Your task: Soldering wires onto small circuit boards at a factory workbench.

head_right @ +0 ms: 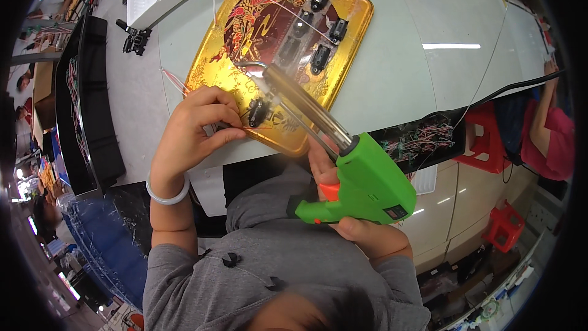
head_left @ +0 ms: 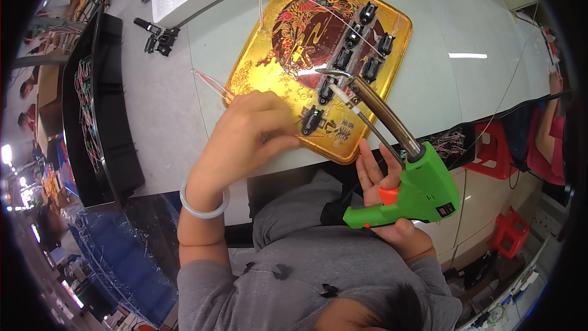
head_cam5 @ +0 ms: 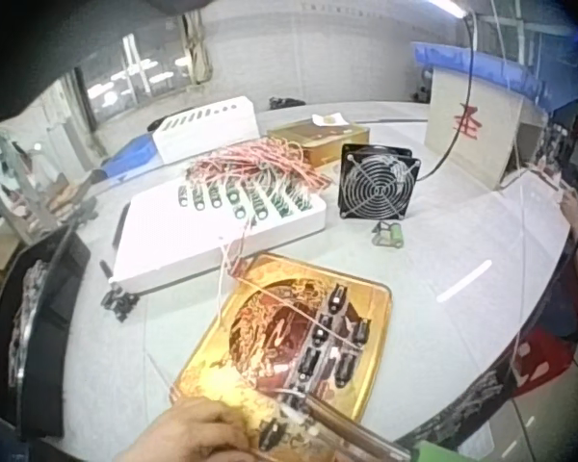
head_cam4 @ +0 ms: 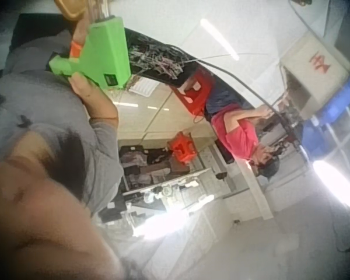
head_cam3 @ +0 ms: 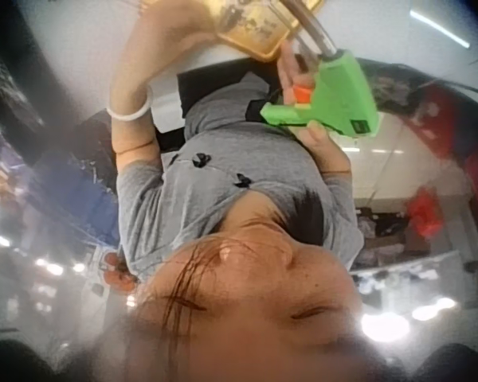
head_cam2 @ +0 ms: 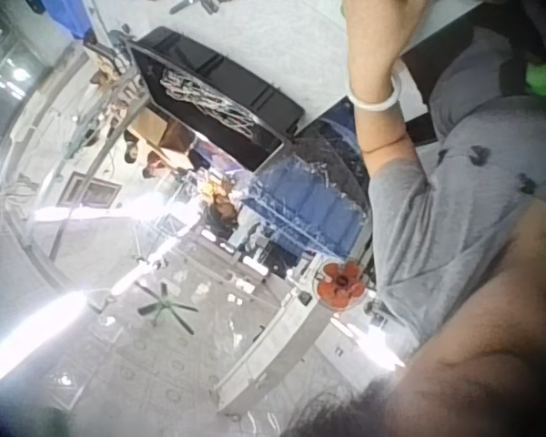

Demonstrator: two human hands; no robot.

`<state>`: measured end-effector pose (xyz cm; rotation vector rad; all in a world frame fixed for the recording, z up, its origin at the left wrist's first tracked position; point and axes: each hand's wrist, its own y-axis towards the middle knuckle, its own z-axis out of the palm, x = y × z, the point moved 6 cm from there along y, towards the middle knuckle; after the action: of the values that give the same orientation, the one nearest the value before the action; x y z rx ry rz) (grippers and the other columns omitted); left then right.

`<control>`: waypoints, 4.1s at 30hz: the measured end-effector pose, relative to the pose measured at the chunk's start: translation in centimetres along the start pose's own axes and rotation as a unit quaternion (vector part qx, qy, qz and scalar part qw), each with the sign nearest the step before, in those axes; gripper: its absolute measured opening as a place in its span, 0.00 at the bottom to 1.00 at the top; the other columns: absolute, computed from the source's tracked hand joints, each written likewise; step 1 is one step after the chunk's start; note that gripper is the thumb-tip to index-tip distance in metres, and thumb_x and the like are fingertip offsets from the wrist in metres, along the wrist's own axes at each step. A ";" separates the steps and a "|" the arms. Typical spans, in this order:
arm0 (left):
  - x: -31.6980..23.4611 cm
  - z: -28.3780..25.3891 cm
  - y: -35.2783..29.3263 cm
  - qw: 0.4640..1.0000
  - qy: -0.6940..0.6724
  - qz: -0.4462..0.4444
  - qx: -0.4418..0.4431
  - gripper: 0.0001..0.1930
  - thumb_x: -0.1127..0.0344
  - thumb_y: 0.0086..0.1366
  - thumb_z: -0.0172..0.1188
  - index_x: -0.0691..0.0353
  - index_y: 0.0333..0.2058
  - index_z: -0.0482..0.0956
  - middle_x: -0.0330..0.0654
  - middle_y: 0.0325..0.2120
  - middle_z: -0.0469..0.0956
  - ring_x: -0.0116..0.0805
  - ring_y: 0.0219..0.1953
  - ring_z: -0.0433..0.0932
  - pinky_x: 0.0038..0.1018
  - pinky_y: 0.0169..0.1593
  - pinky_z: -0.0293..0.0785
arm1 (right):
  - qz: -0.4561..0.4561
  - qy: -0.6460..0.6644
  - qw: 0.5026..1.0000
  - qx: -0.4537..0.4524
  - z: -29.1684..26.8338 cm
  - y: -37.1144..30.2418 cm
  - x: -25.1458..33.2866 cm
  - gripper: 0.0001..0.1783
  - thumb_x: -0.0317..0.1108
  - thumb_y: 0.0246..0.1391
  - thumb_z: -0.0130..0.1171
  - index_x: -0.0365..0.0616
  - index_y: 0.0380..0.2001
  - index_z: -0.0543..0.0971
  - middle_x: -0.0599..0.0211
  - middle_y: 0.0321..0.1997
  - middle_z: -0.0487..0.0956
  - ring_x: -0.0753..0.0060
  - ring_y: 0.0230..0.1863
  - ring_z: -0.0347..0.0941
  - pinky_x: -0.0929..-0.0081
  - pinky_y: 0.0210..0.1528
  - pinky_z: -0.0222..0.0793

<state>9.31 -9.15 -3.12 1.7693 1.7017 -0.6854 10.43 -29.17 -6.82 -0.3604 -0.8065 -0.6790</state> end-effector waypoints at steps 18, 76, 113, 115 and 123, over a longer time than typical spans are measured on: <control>-2.1 0.3 -3.0 0.952 0.247 0.125 -0.131 0.09 0.68 0.43 0.58 0.52 0.26 0.72 0.28 0.29 0.71 0.29 0.35 0.64 0.28 0.43 0.51 | -0.023 -0.081 0.995 -0.051 -5.7 -2.0 2.7 0.45 0.56 0.31 0.65 0.31 0.47 0.64 0.54 0.39 0.64 0.77 0.21 0.65 0.87 0.13 0.60; -0.4 2.1 -3.6 0.951 0.157 -0.037 -0.265 0.07 0.71 0.40 0.62 0.53 0.17 0.71 0.28 0.27 0.77 0.36 0.42 0.68 0.36 0.52 0.47 | 0.034 -0.145 0.986 -0.078 -5.2 -1.5 1.2 0.30 0.63 0.40 0.51 0.42 0.19 0.67 0.69 0.17 0.62 0.78 0.18 0.57 0.83 0.19 0.54; -0.3 2.2 -3.6 0.950 0.153 -0.028 -0.271 0.08 0.71 0.38 0.62 0.53 0.17 0.70 0.27 0.26 0.75 0.35 0.41 0.68 0.37 0.52 0.45 | 0.025 -0.150 0.986 -0.061 -6.3 -3.1 0.3 0.29 0.59 0.38 0.57 0.40 0.25 0.69 0.69 0.22 0.67 0.74 0.23 0.64 0.80 0.23 0.59; -0.4 2.2 -3.6 0.951 0.162 -0.037 -0.262 0.07 0.71 0.39 0.61 0.53 0.15 0.71 0.28 0.27 0.77 0.37 0.42 0.68 0.36 0.51 0.48 | 0.019 -0.151 0.988 -0.035 -6.0 -3.1 0.4 0.30 0.60 0.37 0.58 0.40 0.26 0.70 0.69 0.23 0.68 0.73 0.24 0.65 0.80 0.23 0.59; -0.4 2.2 -3.6 0.950 0.156 -0.036 -0.268 0.07 0.71 0.39 0.61 0.53 0.16 0.71 0.29 0.27 0.77 0.37 0.42 0.69 0.36 0.51 0.48 | 0.009 -0.180 0.982 -0.058 -5.3 -2.5 1.4 0.39 0.66 0.36 0.53 0.35 0.32 0.69 0.57 0.25 0.67 0.75 0.19 0.61 0.84 0.19 0.61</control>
<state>5.74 -10.97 -4.59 1.4775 1.9323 0.0513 12.29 -34.49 -9.06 -0.6072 -1.1068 -0.6554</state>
